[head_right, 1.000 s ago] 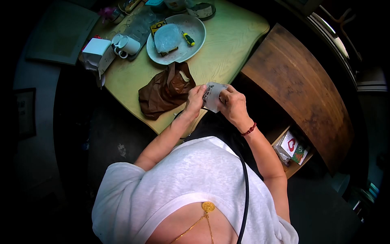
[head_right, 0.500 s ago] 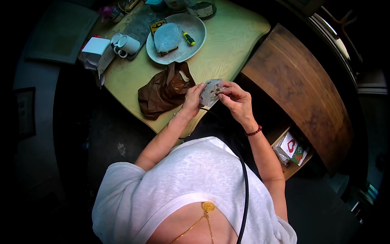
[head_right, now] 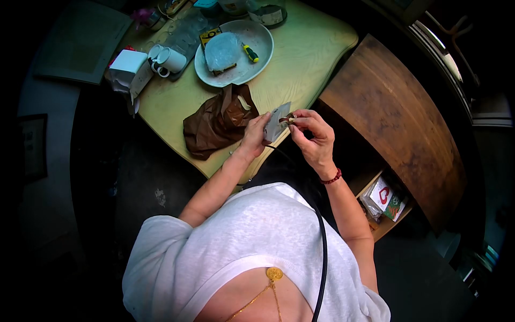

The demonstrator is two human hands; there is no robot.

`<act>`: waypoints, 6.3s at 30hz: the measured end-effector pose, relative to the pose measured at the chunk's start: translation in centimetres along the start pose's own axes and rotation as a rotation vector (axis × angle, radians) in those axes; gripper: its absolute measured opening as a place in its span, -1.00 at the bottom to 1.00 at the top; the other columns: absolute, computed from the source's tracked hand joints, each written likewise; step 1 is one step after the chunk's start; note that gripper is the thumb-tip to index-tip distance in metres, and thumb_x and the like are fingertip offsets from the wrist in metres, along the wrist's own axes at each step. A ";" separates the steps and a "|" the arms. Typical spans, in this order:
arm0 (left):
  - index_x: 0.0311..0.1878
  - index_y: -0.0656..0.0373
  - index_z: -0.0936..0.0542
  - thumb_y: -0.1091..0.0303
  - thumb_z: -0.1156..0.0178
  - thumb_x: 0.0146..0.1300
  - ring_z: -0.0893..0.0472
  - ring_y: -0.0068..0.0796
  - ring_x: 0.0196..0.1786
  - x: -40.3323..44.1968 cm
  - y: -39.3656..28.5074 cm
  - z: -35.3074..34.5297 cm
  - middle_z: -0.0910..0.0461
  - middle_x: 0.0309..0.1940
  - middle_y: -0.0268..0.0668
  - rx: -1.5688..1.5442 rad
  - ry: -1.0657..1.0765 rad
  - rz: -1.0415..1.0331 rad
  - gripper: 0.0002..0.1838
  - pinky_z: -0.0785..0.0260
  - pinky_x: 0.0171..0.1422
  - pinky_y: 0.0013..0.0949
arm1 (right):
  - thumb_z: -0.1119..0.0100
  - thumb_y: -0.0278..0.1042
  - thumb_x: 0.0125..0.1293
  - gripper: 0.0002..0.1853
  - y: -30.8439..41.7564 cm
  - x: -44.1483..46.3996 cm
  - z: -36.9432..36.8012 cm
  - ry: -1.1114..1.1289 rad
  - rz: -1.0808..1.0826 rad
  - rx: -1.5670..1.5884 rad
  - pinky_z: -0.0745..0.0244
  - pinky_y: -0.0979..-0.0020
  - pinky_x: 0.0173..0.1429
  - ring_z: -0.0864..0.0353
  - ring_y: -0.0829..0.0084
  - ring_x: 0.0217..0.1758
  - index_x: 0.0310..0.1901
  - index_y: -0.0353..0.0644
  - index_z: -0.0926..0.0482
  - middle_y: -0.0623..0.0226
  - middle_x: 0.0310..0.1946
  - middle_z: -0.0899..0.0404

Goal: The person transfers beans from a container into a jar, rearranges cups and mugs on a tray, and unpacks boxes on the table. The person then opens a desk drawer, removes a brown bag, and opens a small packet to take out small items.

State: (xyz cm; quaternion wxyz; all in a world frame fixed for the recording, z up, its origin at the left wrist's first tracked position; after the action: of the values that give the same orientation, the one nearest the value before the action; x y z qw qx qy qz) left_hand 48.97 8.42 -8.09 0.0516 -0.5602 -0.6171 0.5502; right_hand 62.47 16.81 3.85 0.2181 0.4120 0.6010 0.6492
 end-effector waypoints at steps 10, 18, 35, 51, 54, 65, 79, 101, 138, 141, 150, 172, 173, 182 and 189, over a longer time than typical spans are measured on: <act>-0.29 0.18 -0.45 0.12 0.00 0.35 -0.37 -0.62 -0.67 -0.1 0.3 -0.2 -0.45 -0.57 -0.34 -0.042 0.108 0.030 -0.71 -0.10 -0.69 -0.60 | -0.21 -0.69 0.02 -0.85 1.9 -0.4 0.1 -0.027 0.200 -0.175 -0.49 0.53 -0.16 -0.59 0.44 -0.23 -0.32 -0.37 -0.54 0.16 -0.22 -0.56; -0.29 0.18 -0.42 0.06 0.07 0.37 -0.27 -0.62 -0.70 -1.0 -0.4 -1.5 -0.35 -0.63 -0.36 -0.160 0.247 0.035 -0.65 -0.05 -0.64 -0.62 | -0.22 -0.71 -0.02 -0.82 4.5 -0.6 -0.8 -0.006 0.353 -0.348 -0.52 0.50 -0.21 -0.62 0.34 -0.28 -0.33 -0.36 -0.52 0.09 -0.24 -0.55; -0.20 0.24 -0.53 0.15 0.05 0.38 -0.51 -0.65 -0.35 -1.1 -1.5 -1.4 -0.55 -0.38 -0.37 -0.154 0.132 -0.165 -0.67 -0.38 -0.22 -0.52 | -0.14 -0.70 0.05 -0.94 3.9 -0.8 -2.0 0.172 0.096 -0.210 -0.39 0.67 -0.38 -0.50 0.67 -0.48 -0.41 -0.41 -0.51 0.14 -0.22 -0.58; -0.29 0.16 -0.51 0.12 0.06 0.37 -0.44 -0.66 -0.54 -1.3 1.0 -0.5 -0.49 -0.54 -0.39 0.109 0.380 0.169 -0.68 -0.24 -0.56 -0.55 | -0.11 -0.67 0.13 -0.96 1.2 -0.8 -1.5 0.188 -0.137 0.237 -0.52 0.58 -0.24 -0.57 0.59 -0.35 -0.36 -0.44 -0.49 0.25 -0.27 -0.56; -0.26 0.15 -0.50 0.14 0.02 0.33 -0.38 -0.59 -0.63 -0.5 2.3 2.2 -0.44 -0.63 -0.40 -0.086 0.353 0.222 -0.73 -0.12 -0.66 -0.56 | -0.09 -0.69 0.16 -0.96 0.5 -0.2 -0.9 0.076 -0.149 0.276 -0.51 0.57 -0.27 -0.55 0.55 -0.37 -0.33 -0.41 -0.51 0.23 -0.24 -0.53; -0.09 0.27 -0.49 0.18 0.04 0.32 -0.46 -0.38 -0.18 -3.9 -4.1 -1.2 -0.41 0.00 -0.15 -0.302 0.417 -0.035 -0.67 -0.33 -0.25 -0.50 | -0.23 -0.55 0.05 -0.90 -1.0 0.9 -3.6 0.109 -0.059 -0.375 -0.43 0.54 -0.43 -0.54 0.48 -0.53 -0.45 -0.38 -0.50 0.24 -0.51 -0.51; -0.03 0.29 -0.46 0.28 0.05 0.34 -0.52 -0.22 -0.19 -1.7 -2.0 -0.3 -0.38 -0.04 -0.09 -0.826 0.593 0.112 -0.71 -0.41 -0.24 -0.41 | -0.18 -0.62 0.10 -0.86 -2.9 0.3 -3.8 0.180 -0.121 -0.122 -0.50 0.51 -0.23 -0.62 0.49 -0.31 -0.35 -0.33 -0.41 0.23 -0.39 -0.56; -0.10 0.30 -0.51 0.17 -0.01 0.35 -0.54 -0.49 -0.38 -1.9 -2.6 -0.1 -0.54 -0.38 -0.26 -0.413 0.267 0.092 -0.67 -0.40 -0.34 -0.51 | -0.11 -0.51 0.22 -0.82 -5.8 0.2 -3.4 0.112 -0.437 0.226 -0.47 0.59 -0.22 -0.58 0.58 -0.34 -0.16 -0.36 -0.58 0.32 -0.34 -0.60; -0.08 0.25 -0.49 0.14 -0.07 0.30 -0.49 -0.61 -0.29 -1.2 -2.6 3.6 -0.49 -0.31 -0.37 0.387 -0.132 -0.408 -0.66 -0.35 -0.15 -0.54 | -0.15 -0.44 0.14 -0.91 -6.0 -0.8 -4.5 0.168 -0.758 0.412 -0.14 0.64 -0.53 -0.27 0.71 -0.63 -0.43 -0.27 -0.52 0.52 -0.65 -0.39; -0.02 0.30 -0.42 0.03 -0.15 0.23 -0.49 -0.58 -0.28 -4.2 -6.4 0.6 -0.46 -0.23 -0.31 0.749 -0.172 -0.754 -0.51 -0.37 -0.16 -0.51 | -0.13 -0.44 0.13 -0.89 -6.4 -0.4 -3.9 0.137 -0.660 0.183 -0.13 0.64 -0.54 -0.28 0.72 -0.62 -0.47 -0.30 -0.52 0.51 -0.65 -0.42; -0.25 0.29 -0.43 0.37 -0.22 0.16 -0.53 -0.63 -0.49 -3.2 -3.5 -2.3 -0.52 -0.43 -0.28 0.430 0.386 -0.141 -0.78 -0.43 -0.43 -0.54 | -0.12 -0.42 0.02 -0.86 -6.8 -0.4 -1.7 0.134 -0.614 0.007 -0.25 0.59 -0.47 -0.37 0.68 -0.55 -0.54 -0.34 -0.50 0.43 -0.64 -0.46; -0.49 0.28 -0.40 0.51 -0.16 -0.01 -0.50 -0.36 -0.61 -4.2 -5.5 -3.3 -0.43 -0.67 -0.19 0.940 0.029 -0.758 -0.88 -0.31 -0.51 -0.33 | -0.18 -0.29 -0.11 -0.77 -7.9 0.0 -2.0 0.332 -0.337 -0.943 -0.47 0.17 -0.30 -0.57 0.02 -0.38 -0.56 -0.34 -0.51 -0.03 -0.55 -0.53; -0.45 0.27 -0.38 0.53 -0.13 -0.04 -0.50 -0.17 -0.55 -4.3 -5.8 -3.3 -0.44 -0.64 -0.12 1.053 -0.036 -0.820 -0.88 -0.31 -0.47 -0.21 | -0.17 -0.30 -0.11 -0.78 -8.1 0.0 -2.1 0.341 -0.293 -1.003 -0.47 0.16 -0.28 -0.57 0.01 -0.36 -0.57 -0.34 -0.51 -0.04 -0.54 -0.53; -0.34 0.25 -0.40 0.53 -0.14 -0.05 -0.50 -0.02 -0.48 -3.7 -5.6 -4.2 -0.44 -0.61 -0.08 1.223 -0.160 -0.835 -0.83 -0.32 -0.40 -0.09 | -0.17 -0.40 -0.12 -0.86 -7.6 0.6 -2.1 0.362 -0.281 -0.972 -0.48 0.14 -0.26 -0.57 0.02 -0.34 -0.56 -0.31 -0.54 -0.02 -0.53 -0.54; -0.32 0.24 -0.42 0.56 -0.12 -0.02 -0.53 -0.01 -0.44 -3.5 -6.4 -4.3 -0.49 -0.55 -0.05 1.204 -0.111 -0.829 -0.84 -0.34 -0.36 -0.10 | -0.17 -0.41 -0.16 -0.86 -5.5 0.9 -1.3 0.279 -0.187 -1.014 -0.48 0.15 -0.26 -0.57 0.04 -0.35 -0.56 -0.32 -0.53 0.00 -0.56 -0.53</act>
State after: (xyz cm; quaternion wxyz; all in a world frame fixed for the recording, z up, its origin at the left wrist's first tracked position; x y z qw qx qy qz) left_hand 49.11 9.92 0.24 0.5231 -0.1268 -0.3709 0.7568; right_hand 59.73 17.75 -1.14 0.3649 0.1092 0.2693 0.8845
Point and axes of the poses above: each hand's wrist, its own x-axis towards the middle knuckle, its own z-axis out of the back of the hand, y = z × x, the point moved 6 cm from there along x, towards the middle knuckle
